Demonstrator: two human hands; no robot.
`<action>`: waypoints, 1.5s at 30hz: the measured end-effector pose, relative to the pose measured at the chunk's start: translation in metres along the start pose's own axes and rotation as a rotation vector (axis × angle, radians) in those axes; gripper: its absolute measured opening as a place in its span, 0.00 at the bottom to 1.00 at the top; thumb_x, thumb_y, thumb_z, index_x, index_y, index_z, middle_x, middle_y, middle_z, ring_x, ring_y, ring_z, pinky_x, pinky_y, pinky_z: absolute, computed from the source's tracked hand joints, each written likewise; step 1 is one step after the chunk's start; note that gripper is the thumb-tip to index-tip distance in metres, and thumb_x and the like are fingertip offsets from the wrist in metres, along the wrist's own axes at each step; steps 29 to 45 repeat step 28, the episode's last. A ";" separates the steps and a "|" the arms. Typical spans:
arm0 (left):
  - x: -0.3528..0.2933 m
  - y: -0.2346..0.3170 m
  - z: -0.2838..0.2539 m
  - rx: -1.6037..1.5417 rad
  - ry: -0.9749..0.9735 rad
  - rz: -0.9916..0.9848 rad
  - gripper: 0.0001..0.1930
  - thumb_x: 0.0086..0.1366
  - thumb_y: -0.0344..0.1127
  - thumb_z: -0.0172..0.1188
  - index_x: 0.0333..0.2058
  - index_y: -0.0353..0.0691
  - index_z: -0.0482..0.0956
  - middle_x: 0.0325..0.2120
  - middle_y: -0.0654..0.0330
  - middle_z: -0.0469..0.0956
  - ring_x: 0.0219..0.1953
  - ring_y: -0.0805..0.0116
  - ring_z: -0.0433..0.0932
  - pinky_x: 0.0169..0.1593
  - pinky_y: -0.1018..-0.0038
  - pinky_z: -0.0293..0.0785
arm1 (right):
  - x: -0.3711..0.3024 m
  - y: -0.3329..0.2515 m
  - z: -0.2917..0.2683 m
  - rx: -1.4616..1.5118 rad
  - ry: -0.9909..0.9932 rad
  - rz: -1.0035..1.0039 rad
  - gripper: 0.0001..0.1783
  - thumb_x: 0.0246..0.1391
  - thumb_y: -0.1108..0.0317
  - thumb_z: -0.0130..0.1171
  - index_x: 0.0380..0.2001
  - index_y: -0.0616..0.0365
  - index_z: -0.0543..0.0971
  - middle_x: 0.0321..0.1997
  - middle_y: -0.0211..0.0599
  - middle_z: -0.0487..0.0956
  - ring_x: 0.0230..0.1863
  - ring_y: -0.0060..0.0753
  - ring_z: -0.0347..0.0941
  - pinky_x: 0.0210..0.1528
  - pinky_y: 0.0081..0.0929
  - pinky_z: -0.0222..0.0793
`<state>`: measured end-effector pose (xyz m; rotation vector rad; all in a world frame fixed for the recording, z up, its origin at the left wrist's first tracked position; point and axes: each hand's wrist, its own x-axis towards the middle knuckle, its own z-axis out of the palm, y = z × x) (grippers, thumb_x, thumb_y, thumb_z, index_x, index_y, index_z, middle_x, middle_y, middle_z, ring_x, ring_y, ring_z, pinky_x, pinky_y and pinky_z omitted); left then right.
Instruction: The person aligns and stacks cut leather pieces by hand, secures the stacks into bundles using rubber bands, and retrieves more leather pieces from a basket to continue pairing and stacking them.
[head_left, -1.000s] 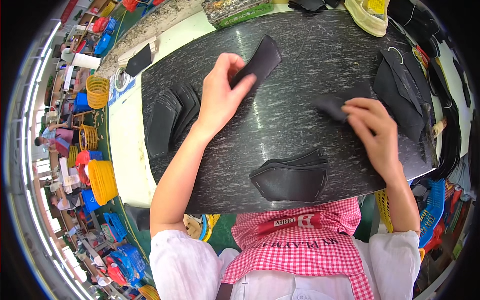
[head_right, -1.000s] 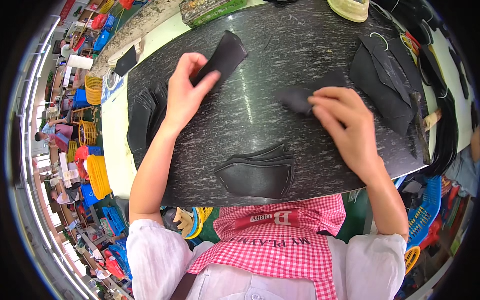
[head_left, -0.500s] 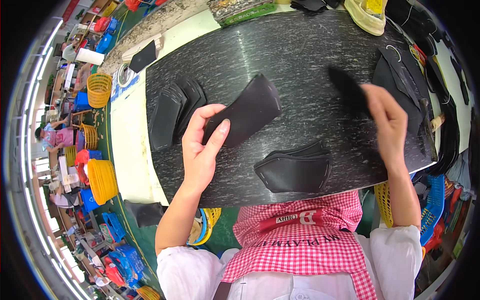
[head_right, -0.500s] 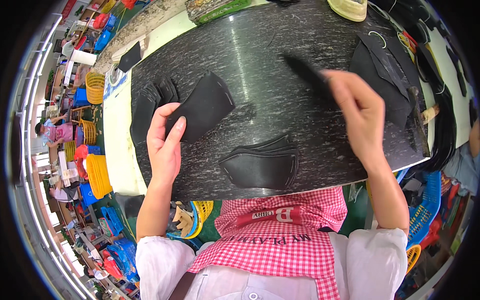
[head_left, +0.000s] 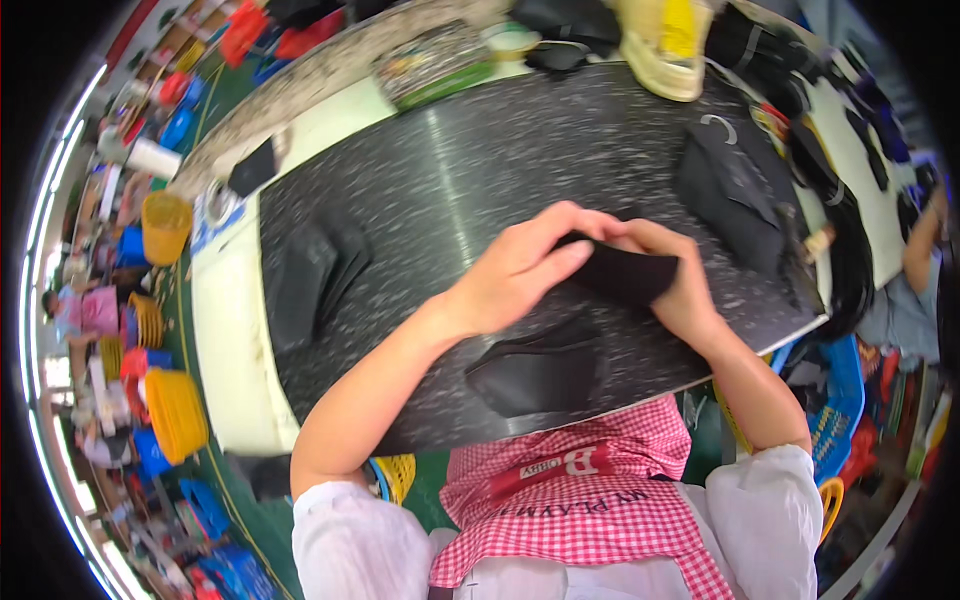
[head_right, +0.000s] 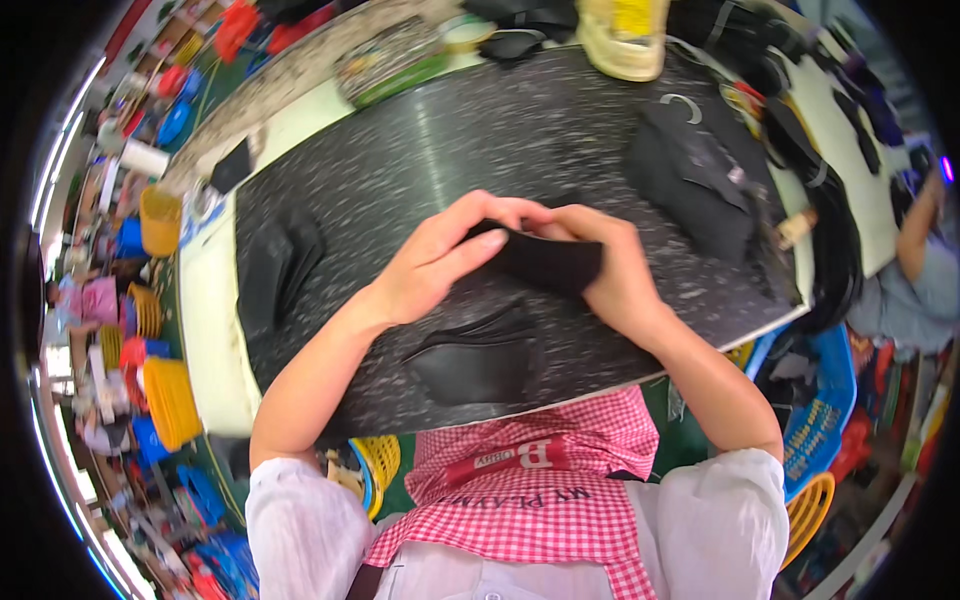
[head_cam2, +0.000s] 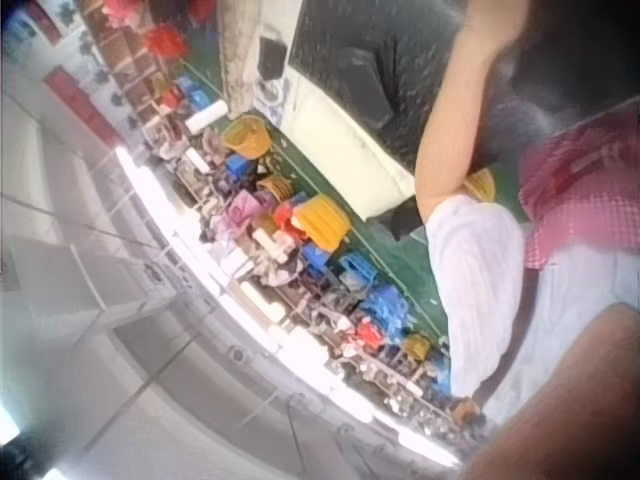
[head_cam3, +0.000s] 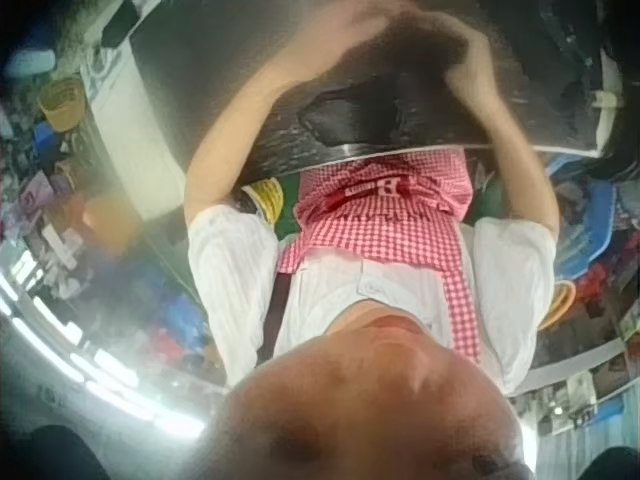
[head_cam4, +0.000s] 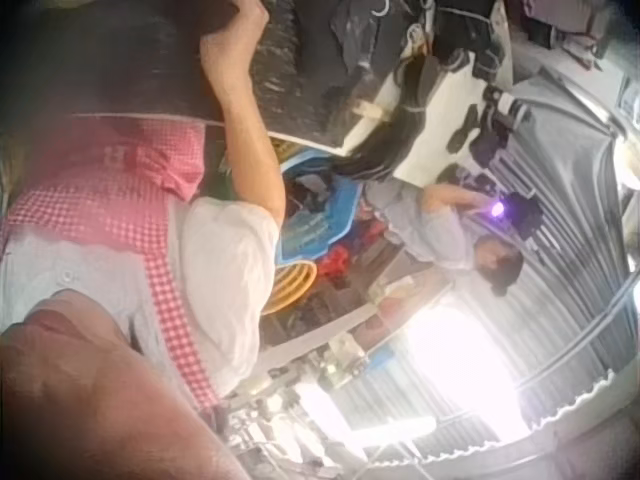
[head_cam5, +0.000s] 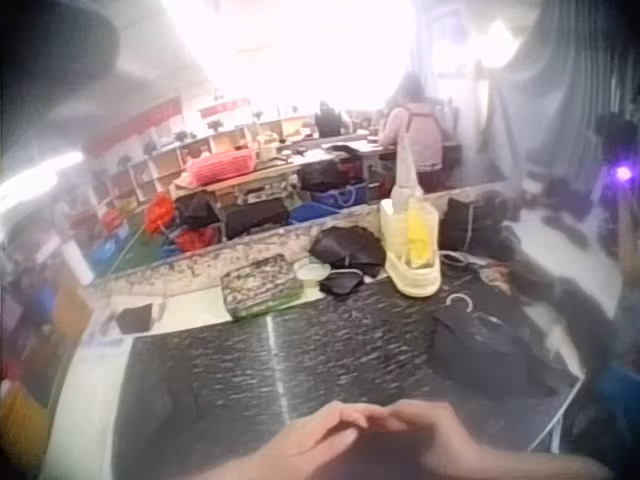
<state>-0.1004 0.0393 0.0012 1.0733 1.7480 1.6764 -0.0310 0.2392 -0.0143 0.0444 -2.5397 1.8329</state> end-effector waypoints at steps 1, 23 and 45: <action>0.002 0.001 -0.002 0.033 0.000 0.001 0.10 0.70 0.33 0.45 0.45 0.35 0.70 0.52 0.54 0.73 0.54 0.66 0.70 0.61 0.70 0.59 | -0.002 0.005 0.001 -0.029 0.003 -0.106 0.10 0.49 0.74 0.62 0.37 0.66 0.78 0.37 0.42 0.79 0.39 0.32 0.76 0.42 0.27 0.70; -0.016 0.014 0.010 0.197 -0.044 0.074 0.06 0.64 0.30 0.49 0.36 0.37 0.71 0.53 0.53 0.73 0.53 0.57 0.72 0.57 0.63 0.65 | -0.003 0.004 -0.010 -0.063 -0.058 -0.140 0.10 0.56 0.72 0.55 0.36 0.68 0.80 0.40 0.39 0.79 0.41 0.32 0.76 0.43 0.24 0.69; -0.021 0.021 0.012 0.436 -0.067 0.293 0.06 0.59 0.28 0.54 0.36 0.40 0.71 0.55 0.57 0.70 0.57 0.57 0.66 0.60 0.61 0.58 | -0.001 -0.001 -0.011 -0.075 -0.128 -0.122 0.10 0.55 0.71 0.55 0.36 0.63 0.83 0.41 0.40 0.80 0.46 0.33 0.76 0.50 0.28 0.69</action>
